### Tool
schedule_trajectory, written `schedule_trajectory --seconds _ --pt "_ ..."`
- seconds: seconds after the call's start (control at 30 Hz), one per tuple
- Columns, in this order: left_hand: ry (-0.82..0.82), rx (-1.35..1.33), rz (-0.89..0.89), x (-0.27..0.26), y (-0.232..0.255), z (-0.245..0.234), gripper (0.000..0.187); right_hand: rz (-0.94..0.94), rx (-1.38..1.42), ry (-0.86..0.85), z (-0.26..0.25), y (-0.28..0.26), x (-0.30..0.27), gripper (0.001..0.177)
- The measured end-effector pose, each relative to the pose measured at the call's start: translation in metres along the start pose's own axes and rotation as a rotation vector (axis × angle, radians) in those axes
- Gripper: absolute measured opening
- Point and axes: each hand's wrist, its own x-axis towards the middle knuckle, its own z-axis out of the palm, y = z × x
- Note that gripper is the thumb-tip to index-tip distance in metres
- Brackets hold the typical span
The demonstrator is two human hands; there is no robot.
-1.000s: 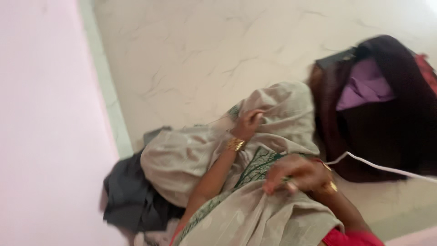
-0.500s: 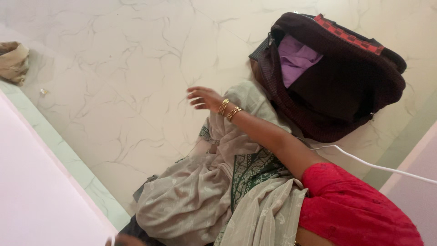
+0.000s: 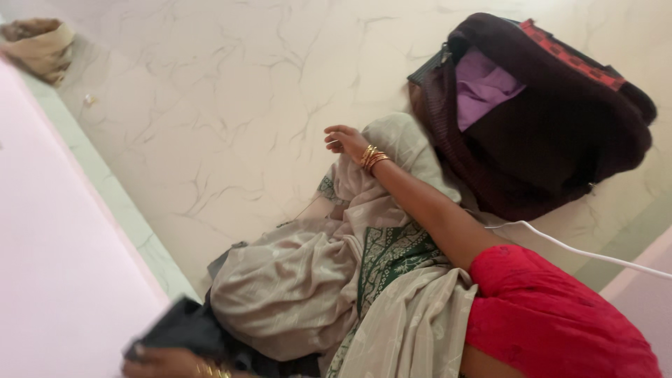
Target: The person sits on the floor and folds a pair of dark trousers by hand, smoothing the fabric and folding it into a compact rectangle. The folded trousers are then placed into a red and black checkered bag. The person then picks up a dark shirt from a pile and begins to unfold and smooth it out.
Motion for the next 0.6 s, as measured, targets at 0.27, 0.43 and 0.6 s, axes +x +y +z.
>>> schedule_trajectory --seconds 0.27,0.43,0.6 --pt "-0.1 -0.6 0.272 -0.005 0.124 0.205 0.048 -0.168 -0.559 -0.203 0.02 0.004 -0.029 0.041" --pt "-0.591 -0.691 0.142 -0.162 0.254 0.265 0.038 -0.081 -0.716 -0.443 0.067 0.039 -0.071 0.062" --pt "-0.706 -0.702 0.261 -0.228 0.293 0.212 0.033 -0.052 -0.512 -0.609 0.128 0.071 -0.11 0.057"
